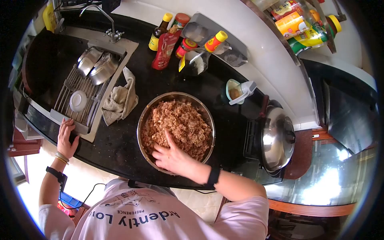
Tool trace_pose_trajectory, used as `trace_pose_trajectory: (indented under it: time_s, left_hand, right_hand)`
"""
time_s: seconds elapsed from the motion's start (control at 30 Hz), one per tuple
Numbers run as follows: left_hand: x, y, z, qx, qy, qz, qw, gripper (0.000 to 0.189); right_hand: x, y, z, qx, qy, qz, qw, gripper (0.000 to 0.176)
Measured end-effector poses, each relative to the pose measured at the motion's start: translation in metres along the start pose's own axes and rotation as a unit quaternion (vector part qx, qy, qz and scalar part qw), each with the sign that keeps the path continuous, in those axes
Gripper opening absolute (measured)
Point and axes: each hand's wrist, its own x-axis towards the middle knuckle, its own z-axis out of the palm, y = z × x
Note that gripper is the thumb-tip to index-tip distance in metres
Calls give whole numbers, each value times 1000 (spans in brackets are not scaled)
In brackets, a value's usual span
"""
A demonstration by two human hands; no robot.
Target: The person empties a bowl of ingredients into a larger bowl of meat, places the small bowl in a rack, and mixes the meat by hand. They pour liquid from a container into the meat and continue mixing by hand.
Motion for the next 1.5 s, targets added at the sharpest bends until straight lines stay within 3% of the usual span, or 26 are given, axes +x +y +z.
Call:
trace_pose_trajectory:
  time_s: [0.13, 0.23, 0.33, 0.4, 0.47, 0.53, 0.57, 0.6, 0.67, 0.77, 0.8, 0.87, 0.9, 0.93, 1.0, 1.07, 1.13, 1.17, 1.23, 1.27, 1.37, 1.5]
  left_hand:
    - [1, 0, 0, -5, 1, 5, 1000, 36]
    - [1, 2, 1, 10, 7, -1, 1000, 36]
    - [1, 2, 1, 3, 7, 1, 1000, 36]
    - [0, 0, 1, 0, 0, -5, 1000, 36]
    - [0, -1, 0, -1, -10, -9, 1000, 36]
    - [0, -1, -1, -8, -12, 1, 1000, 37]
    - [-1, 0, -2, -8, -15, 2, 1000, 37]
    - [0, 0, -1, -3, -11, 2, 1000, 37]
    - [0, 1, 0, 1, -7, 3, 1000, 36]
    - [0, 2, 0, 5, -1, 0, 1000, 36]
    - [0, 3, 0, 7, 0, -4, 1000, 36]
    - [1, 2, 0, 10, -1, -6, 1000, 36]
    - [1, 2, 0, 6, -3, -3, 1000, 36]
    - [1, 1, 0, 3, -5, -1, 1000, 36]
    - [0, 1, 0, 4, -4, 5, 1000, 35]
    - [1, 1, -1, 4, -4, 11, 1000, 35]
    - [1, 1, -1, 4, 2, 19, 1000, 35]
    - [1, 1, -1, 2, 1, 18, 1000, 35]
    - [0, 0, 0, 4, 3, 12, 1000, 34]
    - [1, 0, 0, 3, 2, 12, 1000, 34]
    - [1, 0, 0, 1, 2, 13, 1000, 35]
    - [1, 1, -1, 3, 11, 19, 1000, 33]
  right_hand:
    - [14, 51, -3, -64, 16, 65, 996, 5]
    - [-4, 56, -23, -26, 29, 132, 990, 16]
    - [-28, 25, -15, -36, 77, 67, 994, 14]
    - [-32, 6, -4, -30, -16, -8, 999, 11]
    - [-13, 13, 5, -21, -56, -10, 998, 11]
    - [-8, 37, 3, -38, -6, 23, 999, 13]
    - [-8, 46, -10, -172, 17, 16, 985, 16]
    - [-3, 52, -9, -134, 42, 56, 989, 20]
    - [-11, 51, -23, -53, -6, 119, 991, 17]
    - [-24, 27, -14, -49, 53, 48, 996, 13]
    - [-22, 17, 4, -18, 87, 8, 996, 3]
    - [-11, 4, 22, -32, 61, -60, 996, 3]
    - [2, 9, 9, -64, 20, -58, 996, 6]
    - [10, 19, 14, -117, 105, -32, 987, 5]
    - [24, 40, 13, -127, 134, 24, 982, 4]
    - [18, 49, -19, -53, 102, 71, 991, 5]
    - [0, 43, -31, -21, 140, 55, 988, 7]
    - [-10, 36, -27, -20, 138, 55, 989, 7]
    - [-29, 15, -9, 89, 37, 57, 994, 9]
    - [-34, 11, 1, 90, 36, 57, 994, 9]
    - [-33, 4, 30, 296, 61, 67, 951, 14]
    - [-6, -3, 14, 280, 110, 158, 941, 12]
